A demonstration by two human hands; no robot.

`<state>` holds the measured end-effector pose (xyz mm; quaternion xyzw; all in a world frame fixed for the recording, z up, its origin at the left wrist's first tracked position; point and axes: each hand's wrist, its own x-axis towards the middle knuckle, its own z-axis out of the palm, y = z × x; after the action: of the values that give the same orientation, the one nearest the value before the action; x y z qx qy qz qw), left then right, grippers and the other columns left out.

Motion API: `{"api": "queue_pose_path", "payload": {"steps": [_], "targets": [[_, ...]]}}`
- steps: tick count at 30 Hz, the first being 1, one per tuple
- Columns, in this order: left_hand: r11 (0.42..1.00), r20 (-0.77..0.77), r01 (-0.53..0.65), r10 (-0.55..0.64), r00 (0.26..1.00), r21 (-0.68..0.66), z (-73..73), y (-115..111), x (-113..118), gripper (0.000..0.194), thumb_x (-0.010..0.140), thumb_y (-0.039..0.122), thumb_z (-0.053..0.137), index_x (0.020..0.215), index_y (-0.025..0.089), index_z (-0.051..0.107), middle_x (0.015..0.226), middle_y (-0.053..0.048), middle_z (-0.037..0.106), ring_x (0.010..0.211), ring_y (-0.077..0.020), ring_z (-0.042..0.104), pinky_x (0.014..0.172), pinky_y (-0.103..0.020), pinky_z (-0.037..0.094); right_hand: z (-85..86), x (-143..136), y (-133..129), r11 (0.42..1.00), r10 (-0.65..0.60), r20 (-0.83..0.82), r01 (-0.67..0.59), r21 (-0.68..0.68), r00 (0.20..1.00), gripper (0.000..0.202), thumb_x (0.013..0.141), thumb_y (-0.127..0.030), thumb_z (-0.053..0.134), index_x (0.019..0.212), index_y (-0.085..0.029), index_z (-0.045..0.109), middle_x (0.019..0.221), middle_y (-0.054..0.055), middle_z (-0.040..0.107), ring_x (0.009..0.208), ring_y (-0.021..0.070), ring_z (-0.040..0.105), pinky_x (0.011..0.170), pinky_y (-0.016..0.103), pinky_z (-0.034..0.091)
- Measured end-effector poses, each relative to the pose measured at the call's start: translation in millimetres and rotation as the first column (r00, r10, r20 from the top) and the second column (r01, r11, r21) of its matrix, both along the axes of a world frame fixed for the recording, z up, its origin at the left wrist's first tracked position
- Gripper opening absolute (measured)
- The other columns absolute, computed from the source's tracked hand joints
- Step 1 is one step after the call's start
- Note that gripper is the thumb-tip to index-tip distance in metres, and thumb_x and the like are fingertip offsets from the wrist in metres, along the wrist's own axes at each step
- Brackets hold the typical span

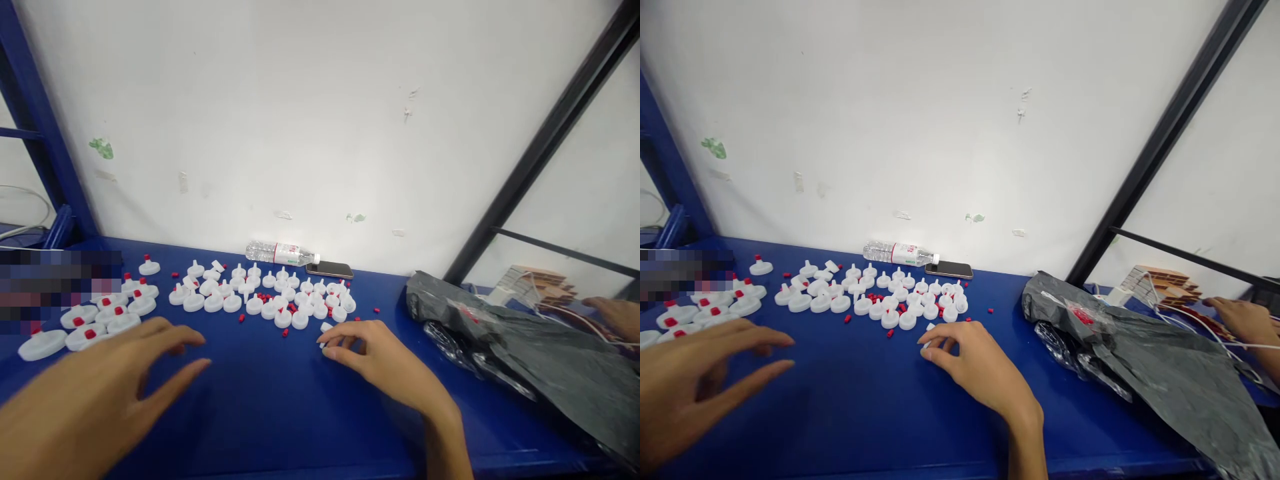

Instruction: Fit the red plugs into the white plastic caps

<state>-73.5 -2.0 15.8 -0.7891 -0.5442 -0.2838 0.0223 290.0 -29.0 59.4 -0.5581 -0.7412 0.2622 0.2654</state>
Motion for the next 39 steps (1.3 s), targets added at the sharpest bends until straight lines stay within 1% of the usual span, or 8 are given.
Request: {"api": "queue_pose_path", "payload": {"steps": [3, 6, 8, 11, 14, 23, 32, 39], "targets": [[0.975, -0.002, 0.211, -0.211, 0.977, 0.067, -8.9, -17, 45, 0.025, 0.096, 0.051, 0.059, 0.103, 0.035, 0.077, 0.095, 0.004, 0.076, 0.058, -0.0147, 0.070, 0.056, -0.026, 0.054, -1.4, 7, 5, 0.986, -0.131, 0.006, 0.129, 0.105, 0.991, 0.025, 0.102, -0.039, 0.059, 0.101, -0.027, 0.081, 0.096, 0.000, 0.081, 0.087, 0.0195, 0.073, 0.082, 0.030, 0.053], [0.932, -0.005, 0.355, -0.356, 0.935, 0.069, -15.8, -25, 73, 0.024, 0.100, 0.037, 0.053, 0.112, 0.035, 0.074, 0.104, 0.002, 0.076, 0.072, -0.0145, 0.077, 0.064, -0.020, 0.059, -15.7, 25, 14, 0.922, -0.356, 0.163, 0.317, 0.225, 0.920, 0.027, 0.103, -0.036, 0.056, 0.114, -0.024, 0.077, 0.112, 0.006, 0.080, 0.102, 0.0263, 0.074, 0.097, 0.039, 0.052], [0.919, -0.014, 0.390, -0.390, 0.921, 0.065, -19.5, -28, 84, 0.027, 0.102, 0.033, 0.050, 0.118, 0.035, 0.072, 0.110, 0.001, 0.075, 0.080, -0.0150, 0.079, 0.068, -0.020, 0.061, -28.1, 37, 18, 0.911, -0.398, 0.279, 0.341, 0.231, 0.874, 0.037, 0.102, -0.031, 0.055, 0.133, -0.019, 0.071, 0.134, 0.012, 0.073, 0.123, 0.0319, 0.067, 0.108, 0.046, 0.047], [0.915, -0.037, 0.402, -0.401, 0.915, 0.036, -25.5, -28, 94, 0.032, 0.104, 0.029, 0.045, 0.123, 0.035, 0.069, 0.117, -0.001, 0.073, 0.084, -0.0161, 0.079, 0.068, -0.022, 0.062, -40.6, 45, 20, 0.936, -0.347, 0.326, 0.307, 0.171, 0.879, 0.043, 0.102, -0.024, 0.053, 0.142, -0.012, 0.065, 0.145, 0.016, 0.066, 0.135, 0.0323, 0.060, 0.117, 0.047, 0.041], [0.919, -0.046, 0.395, -0.394, 0.918, 0.018, -29.8, -26, 97, 0.033, 0.105, 0.028, 0.042, 0.124, 0.035, 0.068, 0.120, -0.002, 0.070, 0.083, -0.0160, 0.079, 0.068, -0.023, 0.063, -41.5, 45, 20, 0.950, -0.312, 0.316, 0.283, 0.133, 0.896, 0.038, 0.101, -0.023, 0.057, 0.136, -0.015, 0.070, 0.138, 0.013, 0.071, 0.130, 0.0304, 0.063, 0.114, 0.043, 0.043], [0.927, -0.020, 0.370, -0.369, 0.929, 0.062, -30.6, -26, 96, 0.033, 0.105, 0.031, 0.045, 0.133, 0.037, 0.062, 0.121, -0.001, 0.072, 0.087, -0.0179, 0.080, 0.070, -0.024, 0.065, -31.1, 33, 23, 0.958, -0.286, 0.211, 0.284, 0.042, 0.935, 0.015, 0.093, -0.014, 0.062, 0.089, -0.021, 0.076, 0.086, 0.003, 0.078, 0.081, 0.0194, 0.074, 0.075, 0.028, 0.050], [0.932, -0.023, 0.359, -0.358, 0.933, 0.041, -30.2, -27, 96, 0.035, 0.106, 0.031, 0.042, 0.135, 0.036, 0.062, 0.122, -0.001, 0.072, 0.090, -0.0163, 0.080, 0.078, -0.025, 0.066, -33.7, 29, 23, 0.970, -0.241, 0.166, 0.244, 0.002, 0.956, 0.016, 0.091, -0.014, 0.066, 0.100, -0.023, 0.075, 0.089, 0.000, 0.077, 0.082, 0.0171, 0.071, 0.071, 0.026, 0.045], [0.934, -0.021, 0.356, -0.356, 0.934, 0.037, -30.2, -26, 97, 0.036, 0.106, 0.030, 0.041, 0.135, 0.035, 0.063, 0.120, -0.002, 0.072, 0.090, -0.0163, 0.080, 0.077, -0.025, 0.066, -24.4, 8, 14, 0.996, -0.067, 0.084, 0.071, -0.047, 0.994, 0.015, 0.095, -0.016, 0.063, 0.098, -0.026, 0.074, 0.084, -0.003, 0.075, 0.078, 0.0149, 0.067, 0.070, 0.024, 0.042]]}}
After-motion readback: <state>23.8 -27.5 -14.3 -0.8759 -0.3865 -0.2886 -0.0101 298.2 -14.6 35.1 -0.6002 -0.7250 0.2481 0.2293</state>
